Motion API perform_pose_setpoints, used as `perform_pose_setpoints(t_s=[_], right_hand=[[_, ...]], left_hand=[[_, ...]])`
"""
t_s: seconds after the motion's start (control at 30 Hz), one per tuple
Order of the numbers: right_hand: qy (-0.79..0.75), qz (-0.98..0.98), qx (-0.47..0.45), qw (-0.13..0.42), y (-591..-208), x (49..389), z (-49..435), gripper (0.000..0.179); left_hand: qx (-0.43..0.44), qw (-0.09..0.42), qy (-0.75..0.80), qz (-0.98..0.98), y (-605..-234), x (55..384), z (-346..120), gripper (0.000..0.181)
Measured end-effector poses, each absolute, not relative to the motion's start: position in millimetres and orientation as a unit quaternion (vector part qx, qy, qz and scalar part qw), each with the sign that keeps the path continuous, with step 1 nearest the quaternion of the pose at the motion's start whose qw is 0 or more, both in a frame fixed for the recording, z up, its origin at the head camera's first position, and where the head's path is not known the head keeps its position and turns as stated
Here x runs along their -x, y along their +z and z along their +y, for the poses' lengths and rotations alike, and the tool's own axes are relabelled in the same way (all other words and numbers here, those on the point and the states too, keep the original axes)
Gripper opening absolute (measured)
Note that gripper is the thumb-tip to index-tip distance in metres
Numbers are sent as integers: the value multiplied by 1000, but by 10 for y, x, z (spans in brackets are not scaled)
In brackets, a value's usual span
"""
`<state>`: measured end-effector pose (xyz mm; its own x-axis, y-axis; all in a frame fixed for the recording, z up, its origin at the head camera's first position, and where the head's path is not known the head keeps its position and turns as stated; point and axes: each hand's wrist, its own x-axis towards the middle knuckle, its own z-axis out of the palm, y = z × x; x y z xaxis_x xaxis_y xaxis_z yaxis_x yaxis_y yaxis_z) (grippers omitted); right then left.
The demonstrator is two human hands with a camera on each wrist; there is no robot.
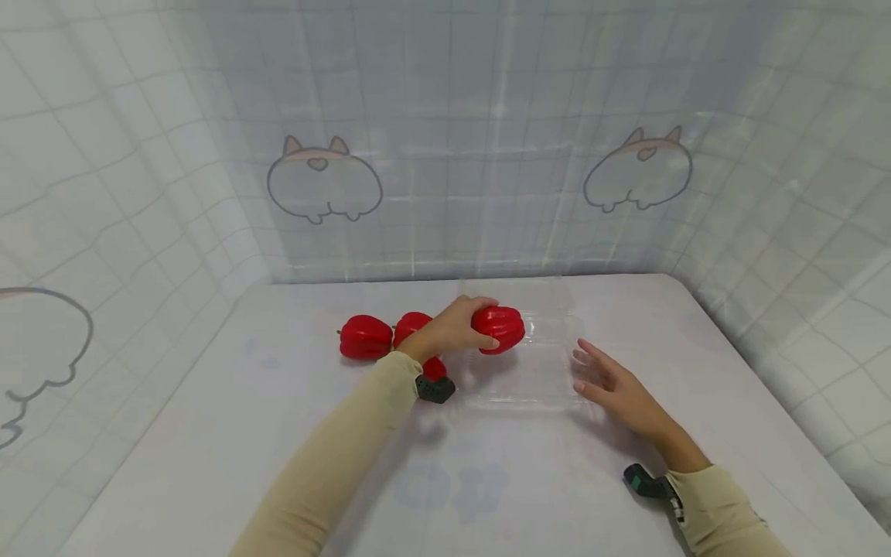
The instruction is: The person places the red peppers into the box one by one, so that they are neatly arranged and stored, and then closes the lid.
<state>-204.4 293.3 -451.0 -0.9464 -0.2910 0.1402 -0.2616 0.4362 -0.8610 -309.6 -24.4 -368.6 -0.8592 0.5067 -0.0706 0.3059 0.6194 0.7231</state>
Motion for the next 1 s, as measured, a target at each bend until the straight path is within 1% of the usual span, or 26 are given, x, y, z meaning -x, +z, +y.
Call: perform_pose_setpoints(t_s=[0.23, 0.43, 0.63, 1.0], right_hand=[[-502, 849, 161, 17, -4553, 2037, 2914, 76], [-497, 852, 163, 8, -4523, 2051, 2911, 76], [-491, 856, 160, 7, -4489, 2047, 2904, 76], [-493, 855, 159, 8, -4489, 2051, 2915, 76]], left_hand=[[-243, 110, 323, 908, -3762, 3065, -227, 82], [-263, 91, 268, 922, -3736, 3063, -202, 86], [-273, 90, 208, 935, -3719, 3045, -197, 87], [-270, 85, 200, 938, -3708, 3014, -191, 84]])
